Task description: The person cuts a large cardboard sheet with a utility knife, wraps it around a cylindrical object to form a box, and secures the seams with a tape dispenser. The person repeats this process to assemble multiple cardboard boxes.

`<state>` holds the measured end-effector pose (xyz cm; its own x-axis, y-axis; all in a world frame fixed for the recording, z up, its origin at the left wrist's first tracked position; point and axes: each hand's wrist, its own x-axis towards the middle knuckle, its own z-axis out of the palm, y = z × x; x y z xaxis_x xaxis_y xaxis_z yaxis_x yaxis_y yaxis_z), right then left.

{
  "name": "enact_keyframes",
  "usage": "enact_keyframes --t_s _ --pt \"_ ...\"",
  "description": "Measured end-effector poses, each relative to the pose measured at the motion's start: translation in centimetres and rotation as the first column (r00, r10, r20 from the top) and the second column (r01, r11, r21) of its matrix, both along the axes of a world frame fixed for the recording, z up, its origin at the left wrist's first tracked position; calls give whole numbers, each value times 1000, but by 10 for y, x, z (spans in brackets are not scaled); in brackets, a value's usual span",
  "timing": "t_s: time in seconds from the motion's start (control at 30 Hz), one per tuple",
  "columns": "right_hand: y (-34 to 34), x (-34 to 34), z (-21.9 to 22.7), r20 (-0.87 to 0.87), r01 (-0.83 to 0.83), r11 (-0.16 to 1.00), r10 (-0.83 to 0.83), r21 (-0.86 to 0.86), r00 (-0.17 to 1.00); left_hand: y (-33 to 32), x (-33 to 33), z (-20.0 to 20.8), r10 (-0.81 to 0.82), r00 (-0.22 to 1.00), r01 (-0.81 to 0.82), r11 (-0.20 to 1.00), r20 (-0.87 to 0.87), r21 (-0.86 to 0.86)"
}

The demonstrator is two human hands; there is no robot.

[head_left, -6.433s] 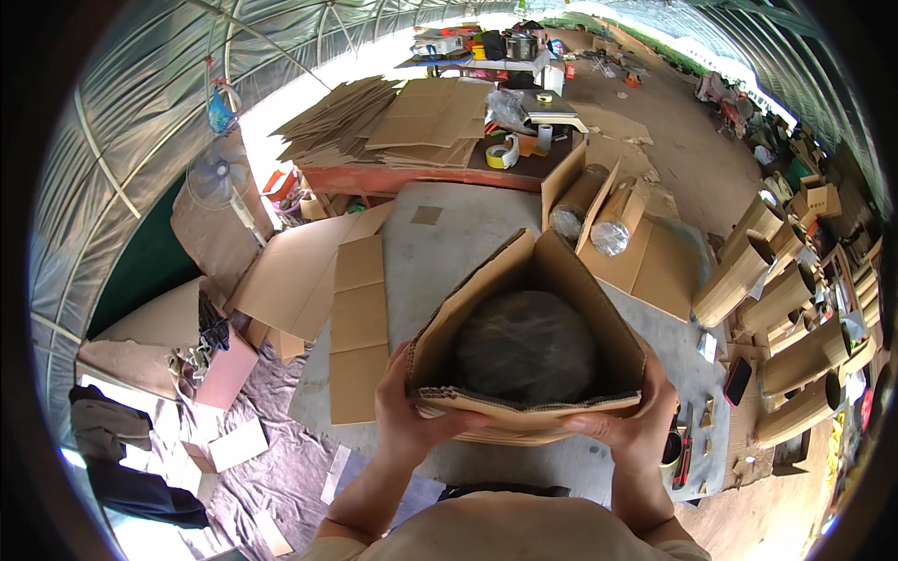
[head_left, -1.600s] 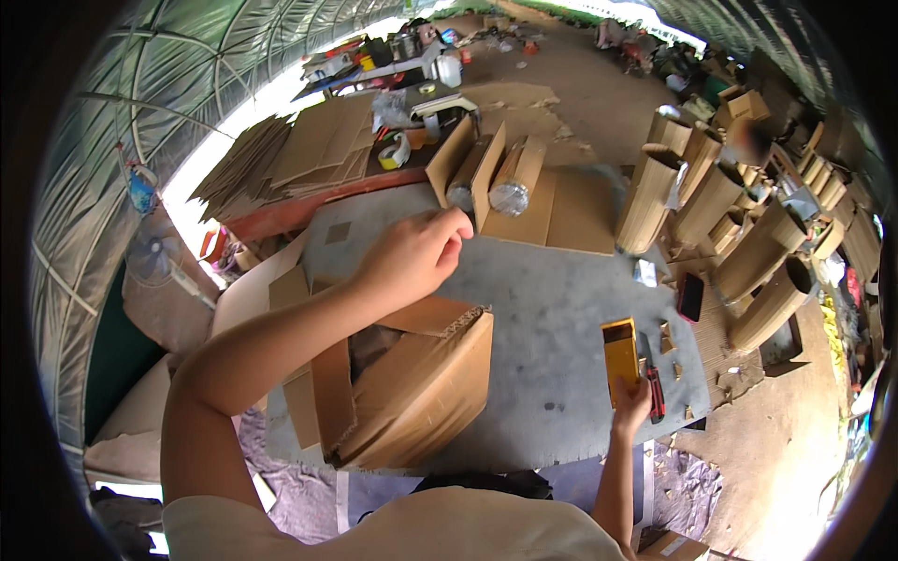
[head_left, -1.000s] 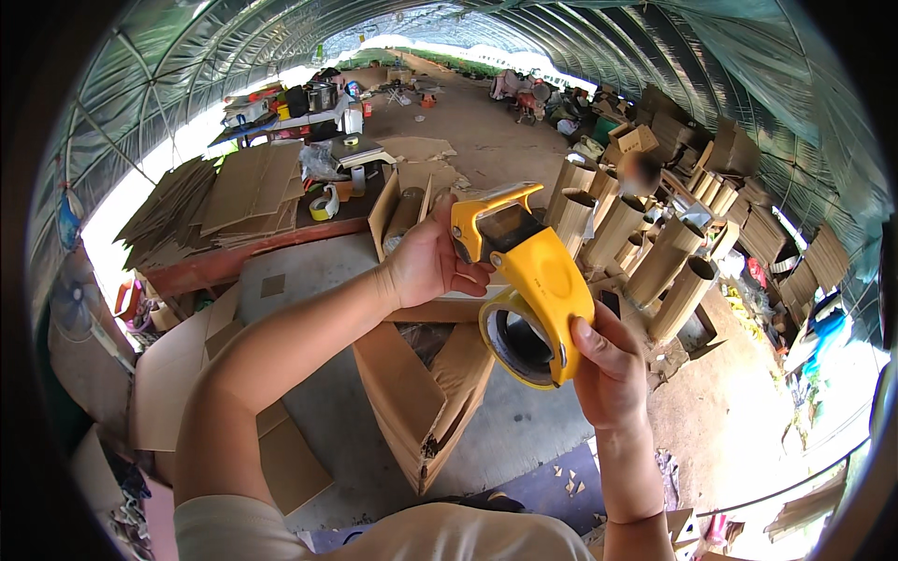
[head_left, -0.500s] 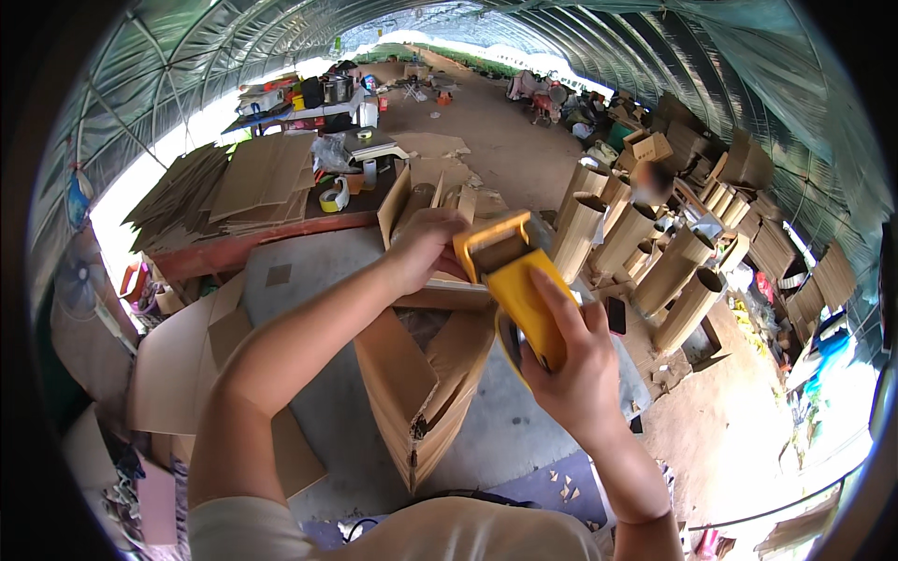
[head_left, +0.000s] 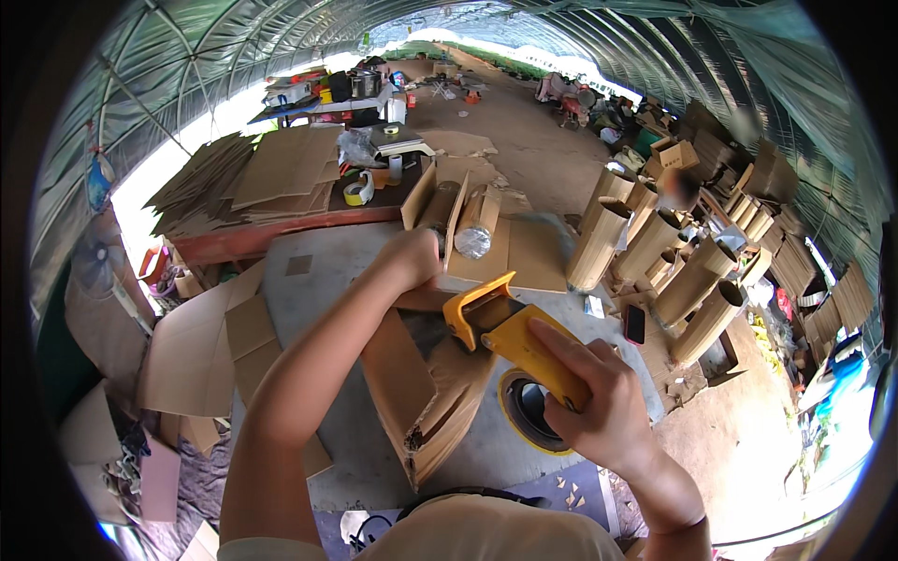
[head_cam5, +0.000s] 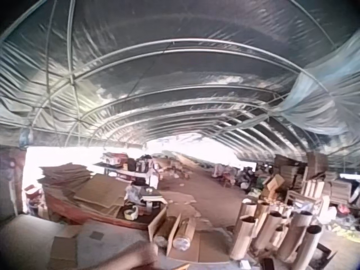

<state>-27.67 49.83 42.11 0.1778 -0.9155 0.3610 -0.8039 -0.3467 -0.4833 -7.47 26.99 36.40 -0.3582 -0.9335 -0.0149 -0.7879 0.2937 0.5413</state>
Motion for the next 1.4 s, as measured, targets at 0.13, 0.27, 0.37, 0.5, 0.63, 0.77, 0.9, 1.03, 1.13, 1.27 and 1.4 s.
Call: enact_keyframes --t_s 0.13,0.27,0.37,0.5,0.63,0.77,0.9,1.03,1.13,1.27,1.4 --pt "2 -1 2 -40 -44 999 44 19 998 -13 8 -7 -399 889 360 912 226 195" --pt "11 -5 -4 -20 -61 998 61 13 998 -30 14 -36 -236 969 151 789 66 596" --pt "11 -9 -12 -3 -63 998 62 -12 998 -10 -2 -10 -477 759 422 878 443 224" --pt "5 -15 -18 36 -61 997 63 -39 997 16 -10 -1 -344 934 319 924 98 210" --pt "5 -26 -34 108 -91 995 96 -51 990 34 -10 8 -379 822 400 915 424 42" --pt "22 -47 -83 322 -113 994 106 3 941 52 -16 12 -277 915 312 947 294 -80" --pt "54 -56 -149 319 -162 972 101 169 942 42 -26 20 -244 927 258 966 286 -13" --pt "63 -62 -177 310 -229 944 150 238 939 47 -41 19 -268 941 286 956 207 -64" --pt "41 -64 -168 271 -300 920 230 253 935 47 -33 21 -340 900 365 930 273 -44" --pt "12 -60 -126 163 -352 849 312 394 936 57 -30 24 -311 915 341 936 256 -83" --pt "-20 -43 -67 37 -390 651 485 651 874 63 -25 22 -248 928 290 949 278 -122"
